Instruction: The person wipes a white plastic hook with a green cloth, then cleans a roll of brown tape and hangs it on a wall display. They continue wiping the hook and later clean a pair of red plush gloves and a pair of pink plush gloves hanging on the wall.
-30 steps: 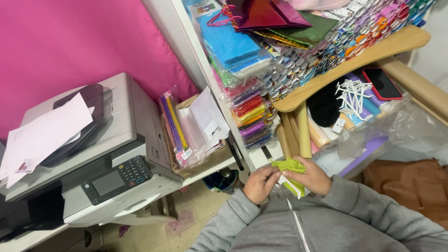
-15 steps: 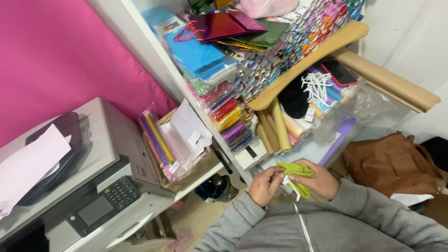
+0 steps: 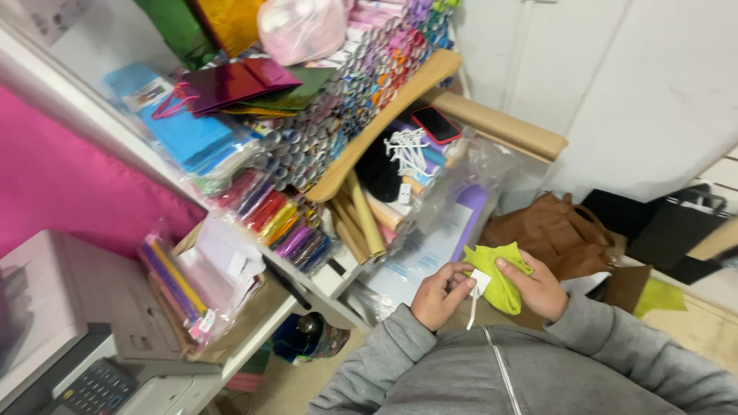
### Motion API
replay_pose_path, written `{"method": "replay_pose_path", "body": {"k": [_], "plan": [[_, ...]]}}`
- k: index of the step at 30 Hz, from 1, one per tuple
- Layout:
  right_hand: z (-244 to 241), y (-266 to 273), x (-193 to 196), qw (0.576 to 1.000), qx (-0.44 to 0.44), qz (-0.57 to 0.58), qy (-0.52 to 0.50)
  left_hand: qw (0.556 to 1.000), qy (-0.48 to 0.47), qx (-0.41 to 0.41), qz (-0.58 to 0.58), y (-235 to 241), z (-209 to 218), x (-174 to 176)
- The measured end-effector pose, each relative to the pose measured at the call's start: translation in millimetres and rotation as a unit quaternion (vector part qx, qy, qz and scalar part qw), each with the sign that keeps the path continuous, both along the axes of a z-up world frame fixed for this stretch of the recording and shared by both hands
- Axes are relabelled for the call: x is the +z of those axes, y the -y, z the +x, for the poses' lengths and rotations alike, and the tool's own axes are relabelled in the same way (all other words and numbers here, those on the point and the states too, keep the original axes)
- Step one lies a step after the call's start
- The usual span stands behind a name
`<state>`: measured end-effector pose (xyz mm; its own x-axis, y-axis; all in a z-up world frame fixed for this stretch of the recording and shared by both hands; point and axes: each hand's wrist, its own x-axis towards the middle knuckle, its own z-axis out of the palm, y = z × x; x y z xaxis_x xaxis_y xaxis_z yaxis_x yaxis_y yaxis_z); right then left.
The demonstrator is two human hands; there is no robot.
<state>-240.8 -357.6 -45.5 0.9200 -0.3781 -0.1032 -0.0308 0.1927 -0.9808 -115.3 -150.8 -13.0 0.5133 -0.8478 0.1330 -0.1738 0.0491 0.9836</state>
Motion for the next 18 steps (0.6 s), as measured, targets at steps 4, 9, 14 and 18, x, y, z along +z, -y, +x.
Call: {"method": "replay_pose_path", "body": {"k": [4,9,14,18], "plan": [[-46.9,32.0,17.4,0.997,-0.019,-0.074,0.006,0.998,-0.022,-0.050,-0.019,50.4,-29.1,-11.9],[-112.6,69.1,18.7,0.986,-0.114,-0.120,-0.027,0.990,-0.064,-0.113,-0.050,109.4,-72.3,-13.4],[-182.6,85.8,22.3,0.979,-0.175,-0.096,-0.033,0.982,-0.047,-0.177,-0.043,158.6,-108.6,-1.5],[-229.9,85.1,16.3,0.964,-0.229,-0.138,-0.019,0.952,-0.023,-0.302,-0.037,195.7,-136.1,2.5]]}}
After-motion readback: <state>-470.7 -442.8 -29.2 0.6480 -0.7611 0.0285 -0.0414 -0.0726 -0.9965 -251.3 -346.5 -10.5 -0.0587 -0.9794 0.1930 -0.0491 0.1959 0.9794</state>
